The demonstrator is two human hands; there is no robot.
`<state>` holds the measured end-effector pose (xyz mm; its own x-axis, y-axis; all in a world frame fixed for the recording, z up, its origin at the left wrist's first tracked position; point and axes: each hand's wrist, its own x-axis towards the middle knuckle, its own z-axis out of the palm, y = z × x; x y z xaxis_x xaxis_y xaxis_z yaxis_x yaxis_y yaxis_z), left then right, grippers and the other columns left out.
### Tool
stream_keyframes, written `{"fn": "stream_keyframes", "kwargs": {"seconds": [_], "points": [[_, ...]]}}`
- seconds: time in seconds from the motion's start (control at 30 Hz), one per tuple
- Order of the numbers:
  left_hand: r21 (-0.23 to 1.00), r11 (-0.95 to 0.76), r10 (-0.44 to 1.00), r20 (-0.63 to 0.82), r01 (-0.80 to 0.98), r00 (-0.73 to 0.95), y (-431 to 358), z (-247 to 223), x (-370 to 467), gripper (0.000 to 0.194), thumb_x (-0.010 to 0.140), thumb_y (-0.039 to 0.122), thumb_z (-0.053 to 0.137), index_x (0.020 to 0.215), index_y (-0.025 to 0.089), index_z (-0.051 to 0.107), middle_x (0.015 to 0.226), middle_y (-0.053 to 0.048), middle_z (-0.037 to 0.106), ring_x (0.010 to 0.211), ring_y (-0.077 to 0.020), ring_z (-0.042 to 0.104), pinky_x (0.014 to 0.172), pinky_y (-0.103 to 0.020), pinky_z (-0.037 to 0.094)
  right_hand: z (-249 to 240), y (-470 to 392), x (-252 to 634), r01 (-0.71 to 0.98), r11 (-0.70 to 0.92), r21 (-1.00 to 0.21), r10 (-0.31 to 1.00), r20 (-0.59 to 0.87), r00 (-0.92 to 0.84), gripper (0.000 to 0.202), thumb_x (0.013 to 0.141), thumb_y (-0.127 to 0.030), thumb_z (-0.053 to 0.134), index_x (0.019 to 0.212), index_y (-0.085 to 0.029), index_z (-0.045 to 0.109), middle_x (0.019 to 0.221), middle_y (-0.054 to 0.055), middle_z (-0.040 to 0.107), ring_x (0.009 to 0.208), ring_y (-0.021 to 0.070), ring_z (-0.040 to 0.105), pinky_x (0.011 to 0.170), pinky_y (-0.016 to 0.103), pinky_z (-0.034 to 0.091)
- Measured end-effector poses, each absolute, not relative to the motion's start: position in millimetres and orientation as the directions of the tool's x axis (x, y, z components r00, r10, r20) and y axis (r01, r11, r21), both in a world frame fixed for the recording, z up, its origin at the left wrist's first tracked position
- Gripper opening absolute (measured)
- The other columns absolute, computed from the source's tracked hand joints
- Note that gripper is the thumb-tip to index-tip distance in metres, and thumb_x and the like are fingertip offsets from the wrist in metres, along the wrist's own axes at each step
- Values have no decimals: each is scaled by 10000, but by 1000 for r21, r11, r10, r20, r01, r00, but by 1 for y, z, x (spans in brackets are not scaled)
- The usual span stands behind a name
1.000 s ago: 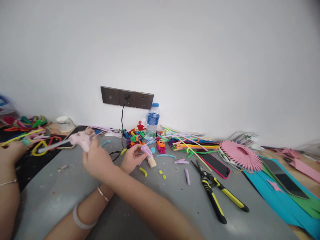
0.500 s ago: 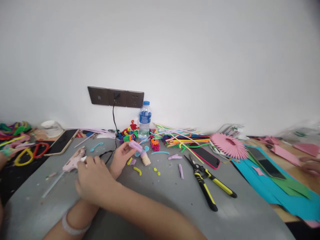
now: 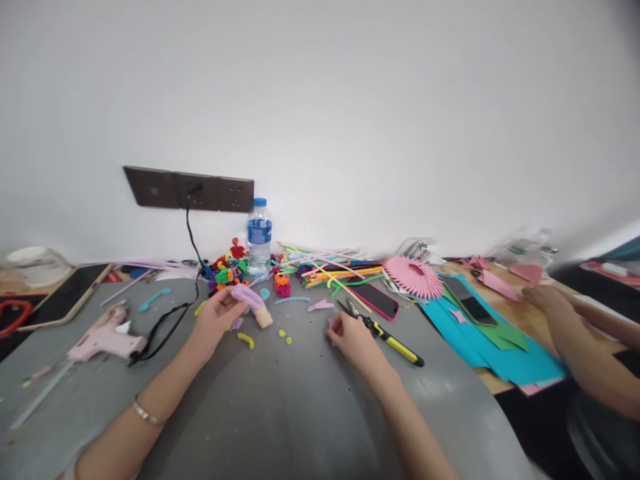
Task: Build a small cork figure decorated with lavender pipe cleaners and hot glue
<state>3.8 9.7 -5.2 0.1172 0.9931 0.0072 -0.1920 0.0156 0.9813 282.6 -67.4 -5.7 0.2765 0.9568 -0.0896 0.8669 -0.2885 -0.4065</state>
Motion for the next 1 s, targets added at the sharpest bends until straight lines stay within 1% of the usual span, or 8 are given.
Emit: {"fn": "stream_keyframes", "kwargs": {"seconds": [0.23,0.33,0.43,0.53,0.6,0.7,0.83,1.0], "points": [[980,32,984,3,-197,178,3,-3,5,487,590,479,868,923,166,698,874,-58,742,802,-202,680,755,-304,568,-10,-61,284,814,-306,-493,950,-110,291,133,724,-37,623,783,-155,644,665,41,691,643,176,644,609,251,409],[979,33,982,6,-200,188,3,-6,4,443,639,460,846,945,172,706,913,-62,749,837,-205,685,778,-305,570,-3,-58,285,731,-293,-616,953,-131,272,134,682,-49,630,757,-160,644,605,14,670,591,170,631,594,253,416],[980,37,978,5,-197,208,2,-9,5,415,670,445,830,959,170,714,963,-81,755,889,-226,692,801,-319,571,16,-52,276,554,-172,-815,985,-126,121,31,699,-158,646,677,-168,628,599,-1,649,566,151,599,592,254,430],[982,41,977,-1,-184,212,2,-10,5,398,690,426,822,974,167,719,962,-84,755,889,-221,692,804,-309,569,40,-39,259,372,-13,-928,996,-47,-82,126,713,-274,674,660,-168,630,623,-10,634,572,129,560,579,246,419],[982,46,981,-10,-184,194,2,-10,5,396,691,421,822,982,172,720,942,-76,753,871,-214,691,790,-301,571,53,-24,245,299,24,-954,991,-17,-134,152,703,-297,697,658,-168,630,606,-23,618,546,113,527,546,237,399],[980,51,986,-18,-193,167,4,-9,4,408,673,437,826,971,179,722,915,-68,751,851,-218,694,771,-307,578,58,3,226,175,7,-984,983,-25,-179,179,668,-316,736,696,-169,639,591,-34,614,523,107,521,531,235,408],[981,39,988,-10,-188,152,7,-8,2,387,677,443,820,947,181,729,923,-64,749,863,-217,690,771,-298,571,38,27,210,-10,4,-1000,975,7,-221,266,605,-346,801,705,-167,633,629,-27,644,571,115,567,548,232,416],[979,46,985,-11,-200,174,9,-12,1,319,699,400,812,907,176,720,904,-60,744,865,-209,680,781,-294,556,5,29,204,-132,3,-991,991,21,-134,257,638,-360,814,719,-165,668,609,-25,636,546,104,530,560,237,414]]}}
